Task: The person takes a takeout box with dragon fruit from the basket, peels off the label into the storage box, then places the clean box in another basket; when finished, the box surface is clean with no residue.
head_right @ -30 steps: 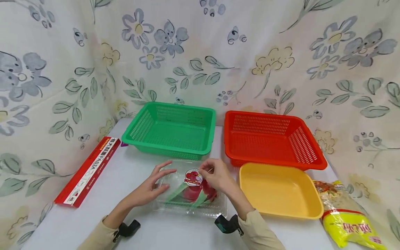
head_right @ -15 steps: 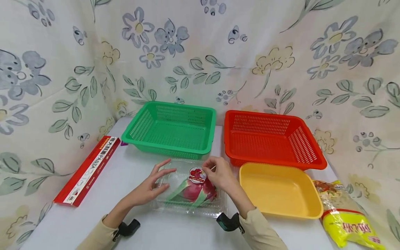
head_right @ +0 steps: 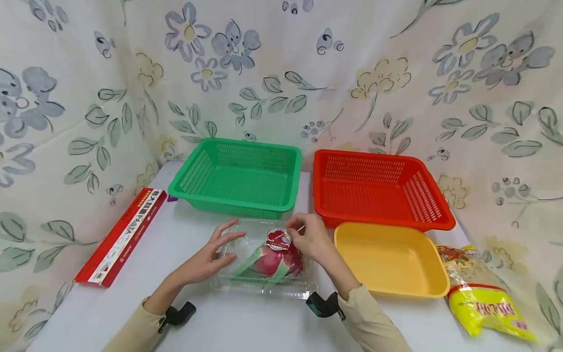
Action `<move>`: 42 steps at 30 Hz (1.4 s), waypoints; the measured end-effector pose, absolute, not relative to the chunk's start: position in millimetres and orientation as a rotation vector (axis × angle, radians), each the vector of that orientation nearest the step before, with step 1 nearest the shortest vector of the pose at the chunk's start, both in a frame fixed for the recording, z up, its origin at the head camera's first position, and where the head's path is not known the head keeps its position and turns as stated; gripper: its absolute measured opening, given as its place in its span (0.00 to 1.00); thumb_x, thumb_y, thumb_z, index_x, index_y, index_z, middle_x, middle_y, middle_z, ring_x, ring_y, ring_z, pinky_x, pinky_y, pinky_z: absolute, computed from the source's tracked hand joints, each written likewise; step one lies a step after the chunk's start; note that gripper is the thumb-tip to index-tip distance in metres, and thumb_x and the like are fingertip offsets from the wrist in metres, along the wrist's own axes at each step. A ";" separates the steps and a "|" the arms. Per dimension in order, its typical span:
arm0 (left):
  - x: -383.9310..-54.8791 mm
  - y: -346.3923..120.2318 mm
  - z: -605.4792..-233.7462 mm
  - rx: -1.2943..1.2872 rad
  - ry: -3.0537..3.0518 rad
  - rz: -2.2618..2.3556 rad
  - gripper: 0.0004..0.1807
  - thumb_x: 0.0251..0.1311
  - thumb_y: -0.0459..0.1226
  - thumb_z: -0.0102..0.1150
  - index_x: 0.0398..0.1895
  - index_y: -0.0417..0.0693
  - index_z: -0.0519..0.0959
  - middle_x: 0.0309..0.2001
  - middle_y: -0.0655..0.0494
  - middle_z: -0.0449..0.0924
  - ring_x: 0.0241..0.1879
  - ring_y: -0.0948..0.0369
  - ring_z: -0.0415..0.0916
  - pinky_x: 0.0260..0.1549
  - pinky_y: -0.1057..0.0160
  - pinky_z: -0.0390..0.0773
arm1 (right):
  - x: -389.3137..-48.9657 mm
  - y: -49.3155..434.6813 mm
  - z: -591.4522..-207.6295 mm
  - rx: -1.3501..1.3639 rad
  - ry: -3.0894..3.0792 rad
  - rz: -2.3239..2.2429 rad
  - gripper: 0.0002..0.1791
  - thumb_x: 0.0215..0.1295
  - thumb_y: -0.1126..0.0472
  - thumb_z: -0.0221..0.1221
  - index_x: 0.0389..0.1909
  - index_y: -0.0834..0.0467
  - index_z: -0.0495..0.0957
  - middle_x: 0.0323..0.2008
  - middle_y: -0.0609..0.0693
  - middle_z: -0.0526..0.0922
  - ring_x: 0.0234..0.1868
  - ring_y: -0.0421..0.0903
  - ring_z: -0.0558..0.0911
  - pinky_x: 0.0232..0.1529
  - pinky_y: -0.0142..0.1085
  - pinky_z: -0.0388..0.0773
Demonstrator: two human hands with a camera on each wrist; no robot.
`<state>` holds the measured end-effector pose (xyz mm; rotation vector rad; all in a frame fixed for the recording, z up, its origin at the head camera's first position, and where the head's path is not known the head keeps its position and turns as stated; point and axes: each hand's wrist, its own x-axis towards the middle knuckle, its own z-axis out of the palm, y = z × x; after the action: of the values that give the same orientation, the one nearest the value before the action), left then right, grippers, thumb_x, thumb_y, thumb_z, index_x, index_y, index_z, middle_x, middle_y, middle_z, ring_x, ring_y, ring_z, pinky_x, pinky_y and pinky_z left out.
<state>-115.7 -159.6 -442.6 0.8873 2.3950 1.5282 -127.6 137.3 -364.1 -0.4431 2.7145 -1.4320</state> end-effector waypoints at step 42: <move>-117.3 -159.5 -441.8 0.899 2.373 1.559 0.27 0.69 0.35 0.56 0.70 0.45 0.67 0.78 0.49 0.38 0.73 0.35 0.41 0.50 0.30 0.71 | -137.0 145.8 -366.9 -0.438 2.712 -1.394 0.02 0.62 0.70 0.63 0.35 0.64 0.84 0.31 0.52 0.84 0.28 0.45 0.79 0.28 0.31 0.78</move>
<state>-117.3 -159.5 -441.8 0.8989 2.3728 1.5595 -137.0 145.8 -366.9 -0.4377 2.7124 -1.3937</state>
